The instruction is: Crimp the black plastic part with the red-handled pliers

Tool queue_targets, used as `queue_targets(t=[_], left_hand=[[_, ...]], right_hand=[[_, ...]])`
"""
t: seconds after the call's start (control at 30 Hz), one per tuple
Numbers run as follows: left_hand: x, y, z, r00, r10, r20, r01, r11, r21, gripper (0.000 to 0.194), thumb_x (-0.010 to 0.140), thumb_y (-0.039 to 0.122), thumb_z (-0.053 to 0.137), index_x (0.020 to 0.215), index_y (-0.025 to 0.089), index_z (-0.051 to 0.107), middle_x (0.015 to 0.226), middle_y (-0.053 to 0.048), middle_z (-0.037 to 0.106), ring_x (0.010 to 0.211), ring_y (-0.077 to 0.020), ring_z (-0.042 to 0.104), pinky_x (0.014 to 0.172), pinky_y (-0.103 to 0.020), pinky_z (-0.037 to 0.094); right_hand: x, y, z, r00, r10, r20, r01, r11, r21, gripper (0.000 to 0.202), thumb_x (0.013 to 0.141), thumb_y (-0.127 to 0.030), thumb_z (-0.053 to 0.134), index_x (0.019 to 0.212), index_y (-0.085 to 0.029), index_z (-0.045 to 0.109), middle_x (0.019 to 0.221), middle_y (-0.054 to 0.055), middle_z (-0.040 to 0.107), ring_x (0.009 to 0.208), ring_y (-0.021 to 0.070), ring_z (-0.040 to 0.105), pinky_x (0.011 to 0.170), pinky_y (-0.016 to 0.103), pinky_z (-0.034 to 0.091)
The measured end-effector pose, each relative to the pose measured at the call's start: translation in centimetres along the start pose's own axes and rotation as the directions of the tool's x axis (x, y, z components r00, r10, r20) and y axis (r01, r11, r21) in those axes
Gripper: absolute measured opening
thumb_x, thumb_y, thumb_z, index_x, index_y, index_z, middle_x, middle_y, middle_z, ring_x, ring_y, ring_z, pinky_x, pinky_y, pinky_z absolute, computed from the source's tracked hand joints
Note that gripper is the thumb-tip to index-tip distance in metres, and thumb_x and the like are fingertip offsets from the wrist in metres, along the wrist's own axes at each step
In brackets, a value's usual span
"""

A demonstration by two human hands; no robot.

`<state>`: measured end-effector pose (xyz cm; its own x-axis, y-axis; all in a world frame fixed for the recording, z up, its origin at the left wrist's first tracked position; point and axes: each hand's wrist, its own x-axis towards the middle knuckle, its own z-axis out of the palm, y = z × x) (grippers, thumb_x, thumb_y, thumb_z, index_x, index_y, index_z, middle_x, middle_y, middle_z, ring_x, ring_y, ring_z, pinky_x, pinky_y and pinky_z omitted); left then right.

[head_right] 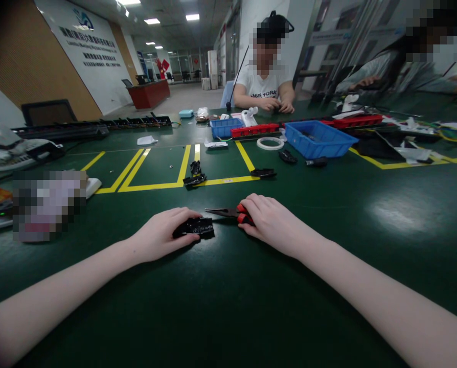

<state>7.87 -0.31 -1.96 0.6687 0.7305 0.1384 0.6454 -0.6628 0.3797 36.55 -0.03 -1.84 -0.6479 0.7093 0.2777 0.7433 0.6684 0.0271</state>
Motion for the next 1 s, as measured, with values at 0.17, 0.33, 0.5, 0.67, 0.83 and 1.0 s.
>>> queue_targets(t=[0.17,0.33,0.5,0.67,0.83,1.0], left_hand=[[0.0,0.1,-0.1,0.999,-0.043,-0.001,0.043,0.999,-0.03,0.035,0.087,0.045,0.057,0.113,0.022,0.055,0.106,-0.004,0.064,0.093,-0.0211,0.061,0.077,-0.035,0.051],[0.0,0.3,-0.2,0.999,-0.051,0.003,0.051,0.998,-0.035,0.031,0.089,0.044,0.053,0.109,0.021,0.054,0.102,-0.004,0.064,0.089,-0.0205,0.061,0.075,-0.035,0.05],[-0.2,0.5,-0.2,0.999,-0.038,-0.001,0.038,0.999,-0.011,0.027,0.089,0.042,0.052,0.105,0.02,0.053,0.096,-0.004,0.063,0.084,-0.0201,0.059,0.071,-0.034,0.048],[-0.2,0.5,-0.1,1.0,-0.024,-0.001,0.024,1.0,0.015,0.026,0.086,0.042,0.054,0.101,0.02,0.053,0.092,-0.003,0.062,0.082,-0.0201,0.058,0.071,-0.034,0.046],[-0.2,0.5,0.0,1.0,-0.024,-0.001,0.024,1.0,0.009,0.026,0.086,0.042,0.054,0.1,0.02,0.053,0.093,-0.003,0.062,0.083,-0.0201,0.058,0.073,-0.034,0.045],[-0.2,0.5,-0.1,1.0,-0.013,-0.004,0.013,1.0,0.014,0.026,0.086,0.043,0.054,0.1,0.02,0.053,0.092,-0.002,0.062,0.081,-0.0194,0.057,0.072,-0.034,0.044]], right_hand=[[0.1,-0.1,-0.2,1.0,0.003,0.015,-0.003,1.0,0.0,0.032,0.086,-0.035,0.054,0.11,-0.014,0.054,0.106,0.015,0.062,0.097,0.0285,0.06,0.085,0.046,0.05],[0.1,-0.2,-0.5,1.0,0.009,-0.022,-0.009,1.0,0.013,0.028,0.087,-0.03,0.049,0.108,-0.013,0.054,0.104,0.016,0.063,0.095,0.0275,0.061,0.083,0.045,0.051],[0.0,-0.5,-0.4,0.996,-0.042,-0.074,0.045,0.998,0.036,0.025,0.086,-0.033,0.051,0.101,-0.014,0.056,0.097,0.013,0.065,0.083,0.0236,0.063,0.071,0.037,0.052],[0.1,-1.3,-0.3,0.978,-0.148,-0.147,0.15,0.989,0.003,0.032,0.087,-0.043,0.054,0.099,-0.014,0.058,0.094,0.012,0.067,0.085,0.0232,0.063,0.073,0.036,0.051],[0.1,-1.6,-0.1,0.967,-0.154,-0.203,0.149,0.988,-0.04,0.035,0.088,-0.046,0.054,0.099,-0.014,0.058,0.092,0.012,0.067,0.083,0.0227,0.063,0.07,0.035,0.05],[0.1,-1.7,-0.1,0.967,-0.149,-0.208,0.14,0.988,-0.06,0.034,0.086,-0.045,0.056,0.099,-0.014,0.059,0.093,0.011,0.068,0.083,0.0226,0.063,0.069,0.034,0.05]])
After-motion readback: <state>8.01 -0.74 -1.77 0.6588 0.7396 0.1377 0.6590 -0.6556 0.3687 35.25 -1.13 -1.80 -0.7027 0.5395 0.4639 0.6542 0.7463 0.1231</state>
